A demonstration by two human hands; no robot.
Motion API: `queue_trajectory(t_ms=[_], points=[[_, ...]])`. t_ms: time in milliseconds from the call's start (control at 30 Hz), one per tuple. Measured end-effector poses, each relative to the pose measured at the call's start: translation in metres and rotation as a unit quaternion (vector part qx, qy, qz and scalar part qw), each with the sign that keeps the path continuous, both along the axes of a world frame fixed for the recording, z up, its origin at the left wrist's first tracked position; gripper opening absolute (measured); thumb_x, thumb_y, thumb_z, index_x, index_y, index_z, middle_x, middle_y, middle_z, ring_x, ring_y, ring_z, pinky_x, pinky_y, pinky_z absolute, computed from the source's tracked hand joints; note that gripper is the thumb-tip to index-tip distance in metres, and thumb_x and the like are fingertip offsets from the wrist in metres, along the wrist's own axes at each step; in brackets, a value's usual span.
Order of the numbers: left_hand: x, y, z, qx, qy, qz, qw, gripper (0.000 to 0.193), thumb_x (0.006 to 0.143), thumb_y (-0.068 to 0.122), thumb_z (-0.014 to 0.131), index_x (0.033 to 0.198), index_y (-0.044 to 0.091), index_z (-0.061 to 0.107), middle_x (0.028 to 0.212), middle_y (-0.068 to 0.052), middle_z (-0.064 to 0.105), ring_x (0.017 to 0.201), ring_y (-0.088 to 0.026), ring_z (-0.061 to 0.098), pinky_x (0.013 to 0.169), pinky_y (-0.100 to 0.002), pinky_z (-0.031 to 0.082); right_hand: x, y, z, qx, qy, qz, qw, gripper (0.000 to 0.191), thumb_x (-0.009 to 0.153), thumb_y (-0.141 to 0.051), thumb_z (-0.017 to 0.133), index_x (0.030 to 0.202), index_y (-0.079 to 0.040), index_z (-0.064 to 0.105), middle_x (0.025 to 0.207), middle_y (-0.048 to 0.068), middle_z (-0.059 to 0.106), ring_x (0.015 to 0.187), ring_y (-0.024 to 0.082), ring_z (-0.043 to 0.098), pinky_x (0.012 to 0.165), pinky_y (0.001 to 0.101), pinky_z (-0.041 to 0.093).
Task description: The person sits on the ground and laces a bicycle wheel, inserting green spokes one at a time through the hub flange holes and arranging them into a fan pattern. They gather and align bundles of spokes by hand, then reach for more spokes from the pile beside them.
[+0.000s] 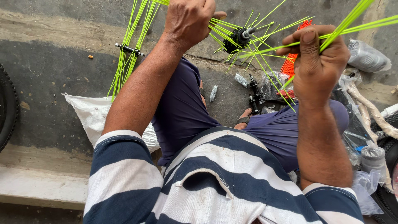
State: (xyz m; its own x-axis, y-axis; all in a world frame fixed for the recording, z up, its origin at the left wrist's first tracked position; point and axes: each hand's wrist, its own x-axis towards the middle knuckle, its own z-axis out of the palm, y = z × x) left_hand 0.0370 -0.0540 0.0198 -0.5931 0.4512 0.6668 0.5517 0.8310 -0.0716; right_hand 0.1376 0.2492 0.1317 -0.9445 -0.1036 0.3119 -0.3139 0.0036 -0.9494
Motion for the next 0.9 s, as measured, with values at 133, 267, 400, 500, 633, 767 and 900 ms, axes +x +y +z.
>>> queue_trajectory(t_ms=[133, 267, 400, 500, 633, 767, 900], points=[[0.001, 0.002, 0.001, -0.004, 0.011, 0.001, 1.0, 0.047, 0.11, 0.054, 0.067, 0.089, 0.012, 0.066, 0.07, 0.0, 0.057, 0.062, -0.015, 0.06, 0.052, -0.036, 0.043, -0.002, -0.009, 0.003, 0.029, 0.032, -0.015, 0.999, 0.034, 0.127, -0.026, 0.058, 0.116, 0.006, 0.056, 0.102, 0.018, 0.071, 0.084, 0.024, 0.074, 0.079, 0.0338, 0.065], [0.001, 0.002, 0.001, -0.005, 0.01, 0.005, 1.0, 0.049, 0.109, 0.055, 0.067, 0.086, 0.012, 0.065, 0.069, 0.0, 0.057, 0.061, -0.014, 0.059, 0.051, -0.036, 0.043, -0.004, -0.014, 0.005, 0.049, 0.044, -0.013, 0.998, 0.034, 0.126, -0.027, 0.055, 0.115, 0.006, 0.055, 0.102, 0.018, 0.071, 0.085, 0.023, 0.074, 0.08, 0.0335, 0.066], [-0.001, 0.004, -0.002, -0.002, 0.002, 0.0, 1.0, 0.05, 0.11, 0.055, 0.067, 0.086, 0.011, 0.066, 0.067, 0.0, 0.056, 0.059, -0.013, 0.058, 0.049, -0.034, 0.042, -0.004, -0.015, 0.001, 0.055, 0.043, -0.011, 0.998, 0.033, 0.124, -0.026, 0.053, 0.115, 0.005, 0.055, 0.103, 0.017, 0.071, 0.087, 0.022, 0.075, 0.081, 0.0335, 0.066], [-0.001, 0.003, -0.004, -0.005, -0.002, -0.002, 1.0, 0.05, 0.11, 0.055, 0.067, 0.084, 0.012, 0.065, 0.067, 0.0, 0.056, 0.059, -0.013, 0.058, 0.05, -0.034, 0.042, -0.007, -0.013, -0.004, 0.055, 0.048, -0.003, 0.997, 0.034, 0.126, -0.027, 0.057, 0.115, 0.005, 0.055, 0.103, 0.017, 0.071, 0.088, 0.022, 0.075, 0.082, 0.0338, 0.067], [0.0, 0.003, -0.004, -0.006, 0.006, -0.006, 1.0, 0.049, 0.11, 0.054, 0.067, 0.084, 0.012, 0.065, 0.068, 0.0, 0.056, 0.059, -0.013, 0.058, 0.05, -0.034, 0.042, -0.015, -0.008, -0.009, 0.082, 0.031, 0.015, 0.996, 0.032, 0.126, -0.025, 0.062, 0.115, 0.004, 0.057, 0.099, 0.016, 0.072, 0.088, 0.022, 0.076, 0.08, 0.0332, 0.068], [0.0, 0.002, 0.0, 0.004, -0.002, -0.008, 1.0, 0.05, 0.109, 0.053, 0.069, 0.08, 0.012, 0.064, 0.067, 0.0, 0.057, 0.059, -0.014, 0.059, 0.05, -0.035, 0.042, -0.016, -0.008, -0.011, 0.115, -0.012, 0.042, 0.992, 0.03, 0.125, -0.022, 0.065, 0.112, 0.004, 0.058, 0.097, 0.015, 0.073, 0.087, 0.021, 0.076, 0.079, 0.0327, 0.068], [0.001, 0.0, 0.003, 0.02, -0.002, -0.002, 1.0, 0.047, 0.108, 0.052, 0.069, 0.084, 0.012, 0.065, 0.069, 0.0, 0.058, 0.061, -0.014, 0.06, 0.051, -0.036, 0.042, -0.013, -0.01, -0.008, 0.113, -0.009, 0.026, 0.993, 0.026, 0.125, -0.02, 0.063, 0.116, 0.003, 0.057, 0.098, 0.014, 0.072, 0.089, 0.02, 0.077, 0.079, 0.0323, 0.068]])
